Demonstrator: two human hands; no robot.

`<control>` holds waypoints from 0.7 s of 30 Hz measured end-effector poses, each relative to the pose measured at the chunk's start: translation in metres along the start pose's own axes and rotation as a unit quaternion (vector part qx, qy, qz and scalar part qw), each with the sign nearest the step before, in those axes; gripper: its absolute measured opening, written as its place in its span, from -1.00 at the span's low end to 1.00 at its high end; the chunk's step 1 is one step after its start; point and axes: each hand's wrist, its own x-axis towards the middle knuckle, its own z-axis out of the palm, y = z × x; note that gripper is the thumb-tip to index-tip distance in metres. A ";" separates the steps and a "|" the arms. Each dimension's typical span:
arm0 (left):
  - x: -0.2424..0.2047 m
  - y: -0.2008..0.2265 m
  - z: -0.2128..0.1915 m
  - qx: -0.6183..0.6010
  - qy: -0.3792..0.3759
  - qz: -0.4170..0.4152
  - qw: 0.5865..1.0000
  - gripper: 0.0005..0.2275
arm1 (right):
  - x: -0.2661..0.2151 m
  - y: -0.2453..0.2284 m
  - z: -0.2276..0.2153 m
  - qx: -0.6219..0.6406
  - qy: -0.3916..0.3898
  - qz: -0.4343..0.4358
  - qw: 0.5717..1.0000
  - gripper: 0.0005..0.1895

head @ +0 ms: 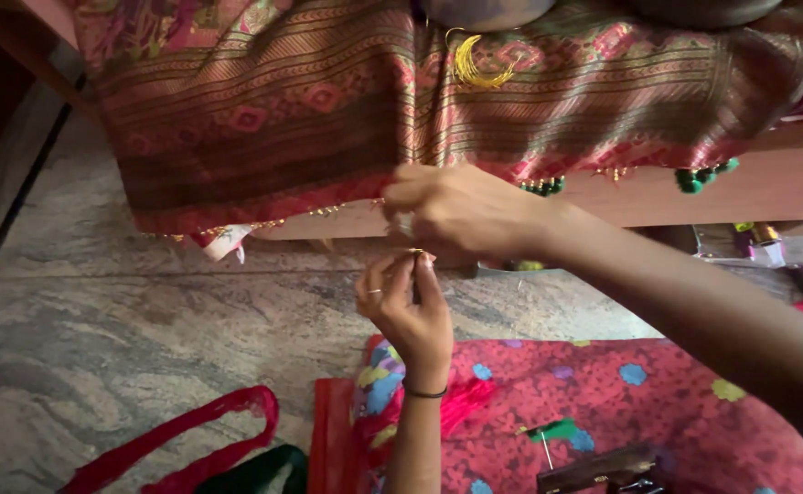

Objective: Attaching and tying decorative silk tassels (kuchu) to the border of a saree.

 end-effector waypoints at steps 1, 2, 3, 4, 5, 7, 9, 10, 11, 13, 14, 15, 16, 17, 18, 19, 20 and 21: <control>0.000 0.002 -0.001 0.003 0.001 0.001 1.000 -0.92 | 0.007 0.006 0.008 0.001 0.002 -0.002 1.000 -0.82; 0.001 0.004 -0.002 0.059 0.044 0.049 0.996 -0.94 | 0.014 0.012 0.016 -0.014 -0.050 -0.002 0.999 -0.85; 0.002 0.006 -0.002 0.114 0.087 0.097 0.985 -0.95 | 0.022 0.019 0.024 -0.030 -0.102 -0.003 0.994 -0.79; 0.002 0.004 -0.003 0.115 0.088 0.100 0.984 -0.95 | 0.021 0.019 0.025 -0.032 -0.100 -0.004 0.994 -0.79; 0.004 0.002 -0.004 0.106 0.080 0.108 0.985 -0.94 | 0.020 0.020 0.027 -0.048 -0.114 0.001 0.992 -0.83; 0.004 0.000 -0.004 0.094 0.072 0.114 0.986 -0.94 | 0.006 0.007 0.025 -0.066 -0.131 0.009 0.989 -0.87; 0.003 0.001 -0.004 0.060 0.042 0.060 0.996 -0.93 | -0.018 -0.023 0.018 -0.014 0.082 0.002 0.997 -0.77; 0.002 -0.001 -0.002 0.058 0.043 0.058 0.996 -0.93 | -0.028 -0.028 0.026 -0.015 0.079 0.002 0.997 -0.77; 0.002 -0.003 0.000 0.012 0.029 0.016 0.999 -0.92 | -0.039 -0.033 0.035 0.024 0.127 0.101 0.986 -0.80; -0.001 -0.010 0.006 -0.034 0.016 -0.028 0.999 -0.91 | -0.056 -0.036 0.052 0.063 0.171 0.199 0.963 -0.84; -0.003 -0.015 0.008 -0.187 -0.007 -0.115 0.976 -0.90 | -0.061 -0.035 0.061 0.095 0.155 0.271 0.945 -0.81; -0.006 -0.019 0.011 -0.335 -0.030 -0.199 0.921 -0.88 | -0.067 -0.033 0.070 0.126 0.137 0.342 0.921 -0.78; -0.006 -0.019 0.011 -0.335 -0.029 -0.198 0.921 -0.88 | -0.070 -0.031 0.075 0.126 0.137 0.340 0.922 -0.78; -0.006 -0.018 0.011 -0.365 -0.041 -0.197 0.909 -0.87 | -0.073 -0.029 0.079 0.161 0.141 0.361 0.908 -0.80; -0.006 -0.018 0.010 -0.394 -0.053 -0.196 0.896 -0.86 | -0.075 -0.027 0.084 0.196 0.145 0.379 0.892 -0.82; -0.003 -0.017 0.007 -0.394 -0.051 -0.195 0.897 -0.86 | -0.077 -0.030 0.078 0.197 0.145 0.377 0.893 -0.82; -0.001 -0.016 0.004 -0.352 -0.052 -0.177 0.918 -0.87 | -0.078 -0.033 0.073 0.178 0.158 0.367 0.899 -0.83; 0.002 -0.015 0.001 -0.309 -0.053 -0.160 0.936 -0.88 | -0.079 -0.036 0.068 0.158 0.171 0.356 0.905 -0.84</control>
